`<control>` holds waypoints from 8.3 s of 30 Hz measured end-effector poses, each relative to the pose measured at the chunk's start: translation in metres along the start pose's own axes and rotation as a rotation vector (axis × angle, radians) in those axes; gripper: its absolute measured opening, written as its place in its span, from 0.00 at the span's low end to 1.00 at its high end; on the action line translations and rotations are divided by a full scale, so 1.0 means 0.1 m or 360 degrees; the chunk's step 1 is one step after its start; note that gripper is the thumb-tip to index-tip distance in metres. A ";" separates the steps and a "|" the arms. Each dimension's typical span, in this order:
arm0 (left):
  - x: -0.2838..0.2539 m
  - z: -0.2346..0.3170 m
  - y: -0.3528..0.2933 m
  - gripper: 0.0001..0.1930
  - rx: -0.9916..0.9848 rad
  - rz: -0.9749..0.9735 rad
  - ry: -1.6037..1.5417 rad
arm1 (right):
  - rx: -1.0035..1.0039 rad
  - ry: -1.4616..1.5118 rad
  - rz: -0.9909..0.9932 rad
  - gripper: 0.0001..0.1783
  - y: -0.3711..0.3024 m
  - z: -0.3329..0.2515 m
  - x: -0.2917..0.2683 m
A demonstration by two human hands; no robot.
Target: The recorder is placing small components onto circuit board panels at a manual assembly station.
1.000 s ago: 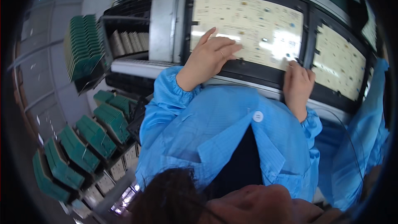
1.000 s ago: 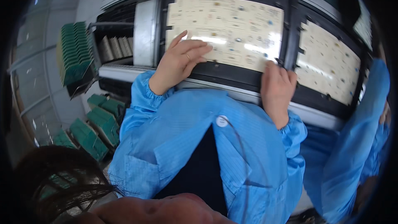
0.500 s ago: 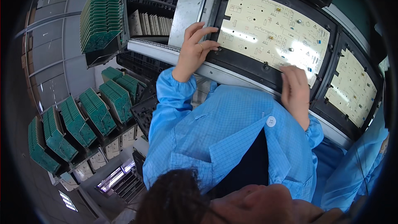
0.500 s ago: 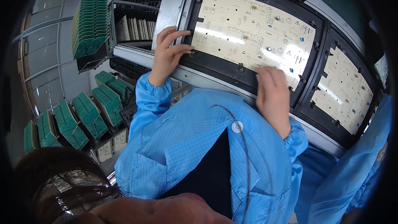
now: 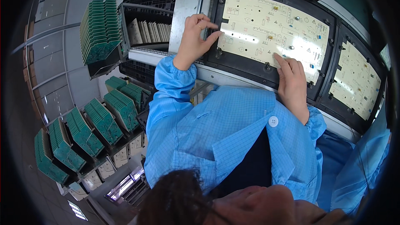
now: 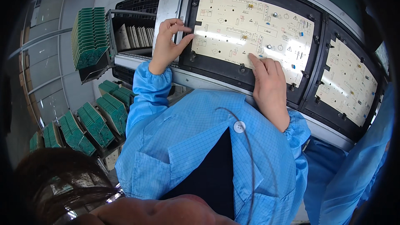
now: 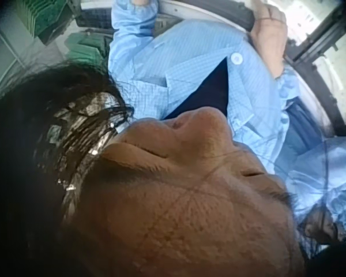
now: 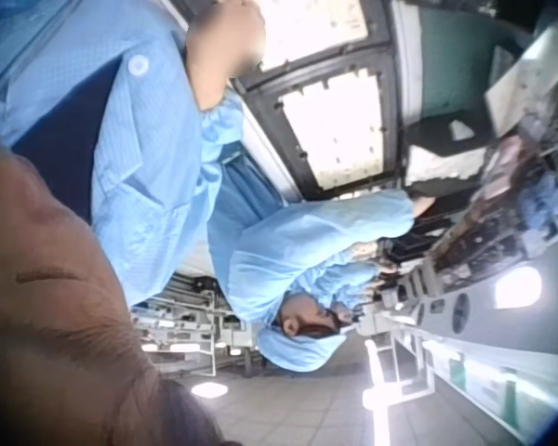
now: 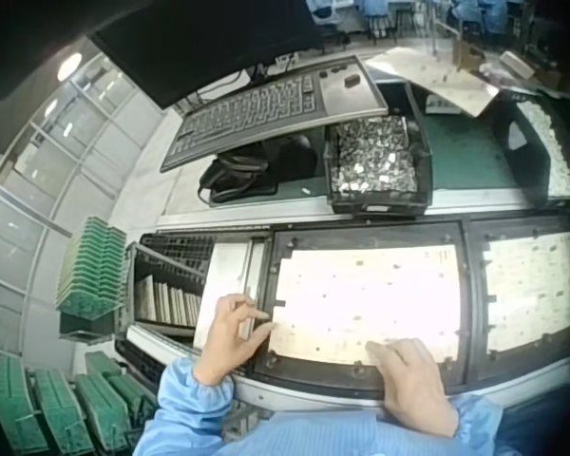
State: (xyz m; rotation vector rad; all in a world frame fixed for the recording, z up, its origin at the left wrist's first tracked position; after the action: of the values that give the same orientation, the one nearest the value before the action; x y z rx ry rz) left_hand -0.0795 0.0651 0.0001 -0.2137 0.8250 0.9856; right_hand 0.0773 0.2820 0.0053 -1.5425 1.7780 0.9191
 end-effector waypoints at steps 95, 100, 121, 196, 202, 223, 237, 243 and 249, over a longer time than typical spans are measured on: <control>0.29 0.22 1.00 0.20 0.0768 0.0141 0.0306 | -0.0300 -0.0916 0.0387 0.08 1.82 0.28 -1.00; 0.01 -0.12 0.99 0.29 0.0381 0.0353 0.0171 | 0.0062 -0.0734 0.0146 0.16 2.49 0.47 -0.44; 0.39 -1.07 1.09 0.28 -0.0455 -0.0091 -0.0695 | 0.0349 -0.0299 0.0851 0.06 2.63 0.73 -0.50; 1.27 1.23 1.24 0.07 0.0017 -0.0552 -0.0198 | 0.0778 0.0830 0.0370 0.05 -0.16 1.56 -0.53; 1.70 1.25 1.57 0.07 0.0079 -0.0583 -0.0141 | 0.0632 0.1275 0.0226 0.04 -0.15 1.46 -0.36; 1.93 1.06 1.61 0.09 -0.0177 -0.0743 -0.0066 | 0.0580 0.0648 0.0559 0.05 -0.23 1.37 -0.80; 1.77 1.44 1.56 0.10 0.0207 -0.0548 0.0008 | 0.0550 0.0668 0.0634 0.07 -0.20 1.49 -0.77; 1.31 1.17 1.21 0.09 0.0180 -0.0620 0.0216 | 0.0553 0.0681 0.0553 0.08 -0.03 1.58 -0.68; 1.34 1.02 0.92 0.08 0.0251 -0.0546 0.0202 | 0.0493 0.0472 0.0368 0.10 0.65 1.39 -0.71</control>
State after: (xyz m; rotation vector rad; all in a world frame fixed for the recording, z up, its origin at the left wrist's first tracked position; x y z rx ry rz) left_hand -0.0627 0.2559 -0.0057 -0.2736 0.9413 0.5868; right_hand 0.0228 0.4418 -0.0104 -1.3440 2.2251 0.4990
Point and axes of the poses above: each hand's wrist, its own y-axis towards the middle knuckle, its own x-axis out of the palm, z = x × y, the point moved 10 cm from there along y, towards the middle knuckle, and after that the axes turned 8 degrees about -y, right-handed, at the moved point
